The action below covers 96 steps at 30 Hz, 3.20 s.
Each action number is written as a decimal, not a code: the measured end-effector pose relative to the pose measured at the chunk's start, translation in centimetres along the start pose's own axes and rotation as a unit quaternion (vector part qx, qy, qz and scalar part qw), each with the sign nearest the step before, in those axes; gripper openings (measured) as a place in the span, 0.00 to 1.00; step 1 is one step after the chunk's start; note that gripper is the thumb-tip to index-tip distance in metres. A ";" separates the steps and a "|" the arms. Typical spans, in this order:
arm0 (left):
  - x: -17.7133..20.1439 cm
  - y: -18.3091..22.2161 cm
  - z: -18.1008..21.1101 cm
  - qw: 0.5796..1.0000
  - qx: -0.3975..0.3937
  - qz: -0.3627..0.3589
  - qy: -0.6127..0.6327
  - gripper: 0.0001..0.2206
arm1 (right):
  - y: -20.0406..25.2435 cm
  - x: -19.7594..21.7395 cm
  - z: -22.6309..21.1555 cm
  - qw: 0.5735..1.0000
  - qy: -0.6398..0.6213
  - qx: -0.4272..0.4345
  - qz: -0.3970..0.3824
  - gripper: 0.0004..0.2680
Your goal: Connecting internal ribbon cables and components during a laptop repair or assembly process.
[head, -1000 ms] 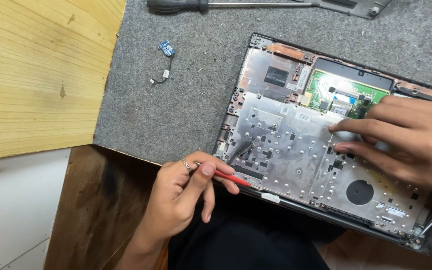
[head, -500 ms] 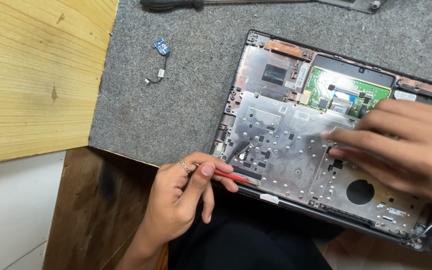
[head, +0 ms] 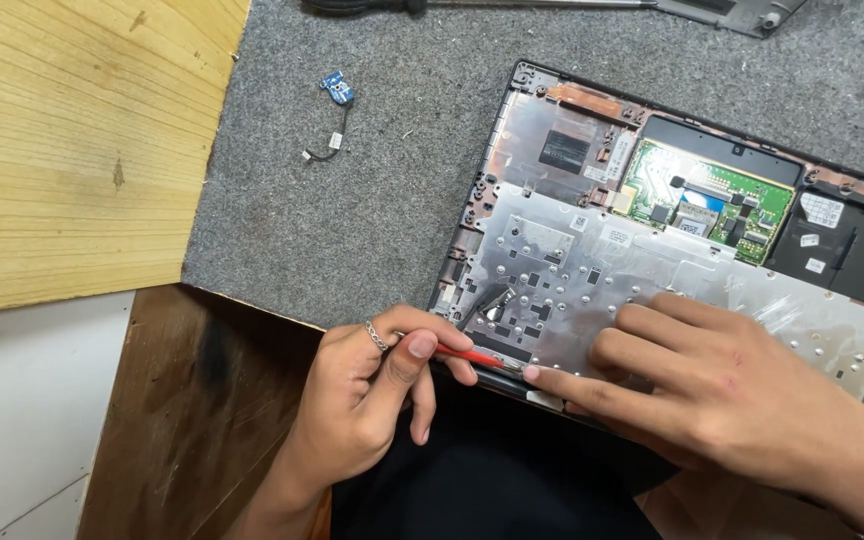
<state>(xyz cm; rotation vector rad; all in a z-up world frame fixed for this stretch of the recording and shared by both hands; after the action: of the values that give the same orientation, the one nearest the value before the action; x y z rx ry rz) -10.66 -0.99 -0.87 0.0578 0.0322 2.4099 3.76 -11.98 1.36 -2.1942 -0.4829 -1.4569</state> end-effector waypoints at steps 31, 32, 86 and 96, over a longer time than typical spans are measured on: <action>-0.7 0.2 3.1 0.988 -0.120 -0.021 -0.096 0.14 | -1.0 1.9 0.1 0.997 -0.008 -0.004 0.074 0.14; -0.9 0.2 3.3 0.987 -0.125 -0.030 -0.096 0.14 | -1.0 1.8 0.1 0.997 0.000 0.000 0.075 0.14; -4.2 -1.0 5.3 0.963 -0.203 -0.158 -0.086 0.05 | -4.7 2.2 0.9 0.925 -0.338 -0.089 0.153 0.08; -4.1 -1.0 7.1 0.963 -0.246 -0.082 -0.068 0.07 | -5.0 2.4 1.6 0.889 -0.398 -0.096 0.206 0.12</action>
<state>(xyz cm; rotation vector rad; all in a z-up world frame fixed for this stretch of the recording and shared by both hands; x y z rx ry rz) -6.62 -2.92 6.04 -0.0102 -0.5996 2.1771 3.26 -6.87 4.00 -2.7830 -0.0931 -0.3502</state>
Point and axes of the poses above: each hand's wrist, its own y-axis away from the middle knuckle, its own x-axis out of the back of the hand, z = x × y, the point moved 9 cm from there along -y, towards the middle knuckle, and after that the axes turned 9 degrees about z, right-handed, at the moved point
